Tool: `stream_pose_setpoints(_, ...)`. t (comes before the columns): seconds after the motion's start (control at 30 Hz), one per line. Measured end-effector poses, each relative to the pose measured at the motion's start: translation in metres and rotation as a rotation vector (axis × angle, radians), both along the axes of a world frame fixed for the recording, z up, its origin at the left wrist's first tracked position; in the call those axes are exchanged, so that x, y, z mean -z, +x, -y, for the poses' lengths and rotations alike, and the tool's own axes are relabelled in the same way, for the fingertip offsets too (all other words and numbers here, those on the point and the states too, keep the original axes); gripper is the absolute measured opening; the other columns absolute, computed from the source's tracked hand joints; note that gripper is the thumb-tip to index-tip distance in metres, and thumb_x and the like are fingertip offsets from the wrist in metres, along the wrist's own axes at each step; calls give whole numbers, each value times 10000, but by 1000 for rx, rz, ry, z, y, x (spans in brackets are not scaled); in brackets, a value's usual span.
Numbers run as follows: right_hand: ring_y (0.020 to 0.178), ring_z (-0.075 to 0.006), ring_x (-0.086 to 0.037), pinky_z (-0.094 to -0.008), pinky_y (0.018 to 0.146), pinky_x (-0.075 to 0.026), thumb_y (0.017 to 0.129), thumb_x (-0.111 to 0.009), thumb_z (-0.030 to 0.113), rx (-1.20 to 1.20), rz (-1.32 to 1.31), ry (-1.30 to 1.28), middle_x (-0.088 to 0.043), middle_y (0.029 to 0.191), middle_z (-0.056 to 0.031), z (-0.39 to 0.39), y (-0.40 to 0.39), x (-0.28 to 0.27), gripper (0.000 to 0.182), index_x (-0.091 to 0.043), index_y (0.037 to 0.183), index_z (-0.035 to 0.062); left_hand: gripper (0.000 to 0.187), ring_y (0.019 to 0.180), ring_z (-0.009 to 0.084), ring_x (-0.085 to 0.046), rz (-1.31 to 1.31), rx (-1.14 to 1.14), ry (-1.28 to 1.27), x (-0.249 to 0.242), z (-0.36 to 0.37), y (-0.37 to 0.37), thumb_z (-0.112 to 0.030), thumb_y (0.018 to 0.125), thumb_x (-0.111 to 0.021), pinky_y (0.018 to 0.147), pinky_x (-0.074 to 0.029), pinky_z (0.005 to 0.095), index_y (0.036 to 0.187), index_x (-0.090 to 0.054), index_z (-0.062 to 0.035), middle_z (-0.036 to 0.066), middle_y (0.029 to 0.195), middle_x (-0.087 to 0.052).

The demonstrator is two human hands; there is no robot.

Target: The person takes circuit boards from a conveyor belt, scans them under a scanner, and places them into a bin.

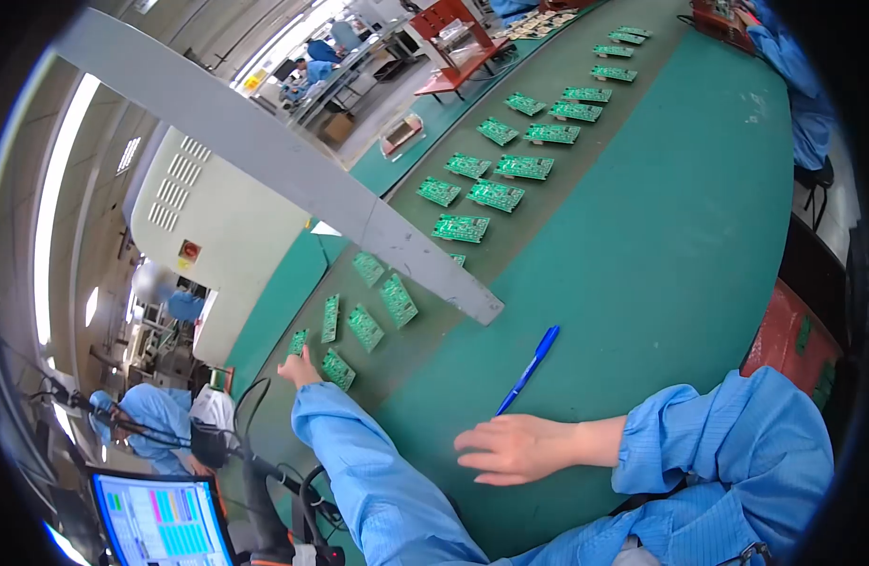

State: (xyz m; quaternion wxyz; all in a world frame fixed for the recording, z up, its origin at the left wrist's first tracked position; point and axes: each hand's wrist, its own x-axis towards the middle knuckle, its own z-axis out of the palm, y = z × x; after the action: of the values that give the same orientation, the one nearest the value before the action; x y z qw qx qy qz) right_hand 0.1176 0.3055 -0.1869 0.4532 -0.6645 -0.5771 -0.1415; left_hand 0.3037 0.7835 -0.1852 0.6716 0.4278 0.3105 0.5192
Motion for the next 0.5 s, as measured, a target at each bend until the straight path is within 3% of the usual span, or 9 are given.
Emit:
stream_pose_setpoints(0.03, 805, -227, -531, -335, 663, -454, 813, -582, 206, -26, -8, -20, -480, 1063, -110, 0, 1, 1, 225, -523, 945, 34, 523, 821, 299, -563, -177, 186, 60, 1, -6, 3, 63, 764, -441, 698, -566, 402, 1258, -282, 0, 195, 1107, -440)
stream_pose_setpoints(0.13, 809, -241, -551, -340, 680, -472, 825, -579, 203, -64, -35, -55, -503, 1064, -125, -1, 1, 5, 210, -529, 929, 29, 549, 862, 305, -564, -356, 41, 151, 55, -74, 48, 40, 766, -459, 715, -561, 397, 1283, -273, 13, 215, 1139, -427)
stream_pose_setpoints(0.17, 809, -248, -548, -345, 679, -472, 826, -576, 204, -81, -55, -59, -493, 1056, -128, -1, 1, 4, 204, -517, 905, 26, 548, 869, 340, -578, -498, 93, 212, 14, -25, 23, 14, 759, -496, 731, -555, 405, 1250, -254, 40, 207, 1055, -501)
stream_pose_setpoints(0.2, 809, -255, -544, -350, 678, -472, 827, -574, 205, -93, -74, -56, -482, 1049, -132, -1, 0, 2, 202, -504, 881, 24, 548, 869, 340, -578, -504, 100, 212, 14, -32, 20, 14, 759, -496, 731, -555, 405, 1250, -254, 40, 207, 1055, -501)
stream_pose_setpoints(0.27, 806, -253, -530, -359, 665, -464, 802, -593, 192, -102, -71, -17, -465, 1034, -124, -4, -2, 5, 213, -489, 866, 17, 354, 822, 322, -615, -1279, -10, 633, 8, -59, 19, 11, 739, -524, 723, -553, 363, 1070, -422, 86, 174, 876, -590)
stream_pose_setpoints(0.33, 802, -252, -516, -368, 651, -456, 776, -611, 179, -99, -67, 21, -448, 1019, -116, -6, -4, 8, 229, -475, 851, 11, 51, 531, 224, -560, -1078, 61, 519, 2, -36, 5, 3, 704, -548, 494, -450, 311, 658, -559, 21, 133, 601, -554)
stream_pose_setpoints(0.43, 766, -281, -510, -379, 627, -448, 817, -573, 200, -129, -44, 63, -432, 1027, -143, -4, -3, 7, 221, -458, 822, 12, 30, 513, 220, -574, -748, 42, 217, 18, -25, 13, 14, 701, -575, 441, -434, 310, 693, -593, 37, 145, 629, -572)
stream_pose_setpoints(0.5, 771, -278, -511, -380, 628, -446, 816, -573, 200, -108, -35, 58, -433, 1025, -143, -4, -4, 8, 223, -458, 822, 10, 41, 494, 200, -558, -864, 263, 670, 19, -23, 4, 15, 702, -595, 417, -425, 303, 719, -598, 53, 134, 625, -560)
